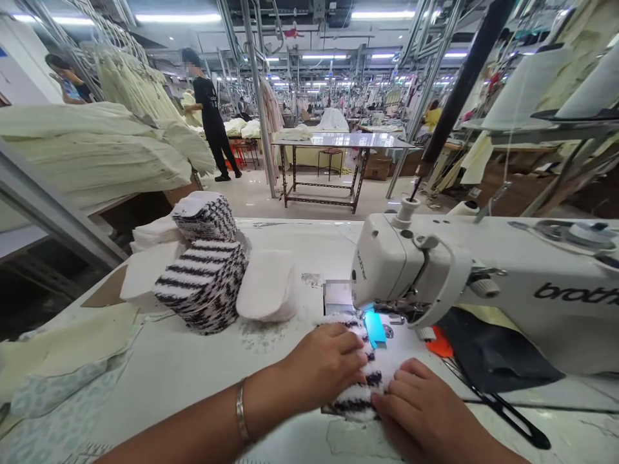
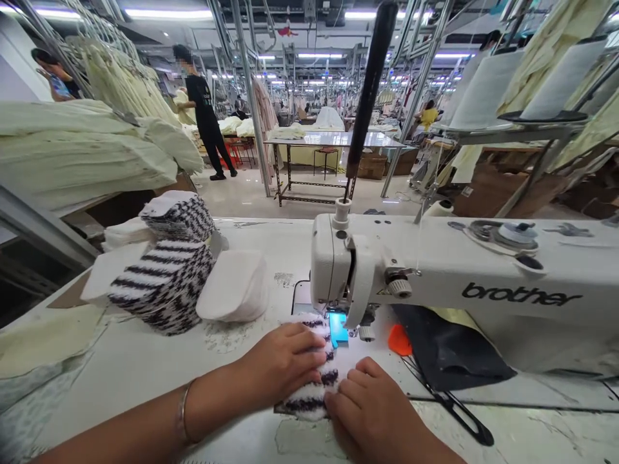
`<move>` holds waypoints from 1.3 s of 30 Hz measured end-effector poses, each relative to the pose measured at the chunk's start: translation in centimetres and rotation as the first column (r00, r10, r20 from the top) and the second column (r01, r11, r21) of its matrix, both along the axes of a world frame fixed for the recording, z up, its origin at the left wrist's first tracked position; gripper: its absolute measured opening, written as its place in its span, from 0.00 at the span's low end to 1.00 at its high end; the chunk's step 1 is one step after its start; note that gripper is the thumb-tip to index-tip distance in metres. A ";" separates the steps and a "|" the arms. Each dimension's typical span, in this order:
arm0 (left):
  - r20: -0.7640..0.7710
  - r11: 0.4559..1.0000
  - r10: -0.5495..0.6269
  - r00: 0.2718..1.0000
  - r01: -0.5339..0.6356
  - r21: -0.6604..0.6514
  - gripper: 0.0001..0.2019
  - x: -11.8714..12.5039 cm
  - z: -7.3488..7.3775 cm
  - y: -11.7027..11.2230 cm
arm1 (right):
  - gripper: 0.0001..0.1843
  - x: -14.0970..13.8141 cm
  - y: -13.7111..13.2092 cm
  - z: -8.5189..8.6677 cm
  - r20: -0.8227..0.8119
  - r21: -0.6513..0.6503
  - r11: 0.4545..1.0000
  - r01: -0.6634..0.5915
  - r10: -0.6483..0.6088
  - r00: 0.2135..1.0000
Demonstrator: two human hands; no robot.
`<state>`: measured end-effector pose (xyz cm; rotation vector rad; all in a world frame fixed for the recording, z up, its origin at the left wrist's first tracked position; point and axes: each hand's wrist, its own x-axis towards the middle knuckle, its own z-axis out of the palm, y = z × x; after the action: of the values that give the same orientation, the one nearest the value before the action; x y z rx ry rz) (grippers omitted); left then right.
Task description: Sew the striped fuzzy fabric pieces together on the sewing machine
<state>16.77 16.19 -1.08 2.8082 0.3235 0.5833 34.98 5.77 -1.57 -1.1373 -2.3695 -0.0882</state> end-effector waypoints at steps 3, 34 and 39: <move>-0.009 1.000 -0.017 1.000 0.017 -0.016 0.10 0.0 0.0 0.3 | 0.12 0.0 0.0 0.0 -0.015 -0.002 1.000 -0.005 0.005 1.000; 0.091 0.997 0.075 0.993 -0.074 -0.011 0.10 0.0 1.0 -0.4 | 0.12 1.0 -0.3 2.8 -0.004 -0.108 0.994 -0.014 0.013 1.000; -0.011 0.996 0.082 0.997 -0.082 0.018 0.07 0.1 0.2 0.0 | 0.10 0.5 0.0 1.2 -0.001 -0.061 0.998 -0.009 0.009 1.000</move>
<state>16.90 16.23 -0.93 2.8271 0.4394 0.5906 35.51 5.81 -0.40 -1.1551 -2.3915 -0.0123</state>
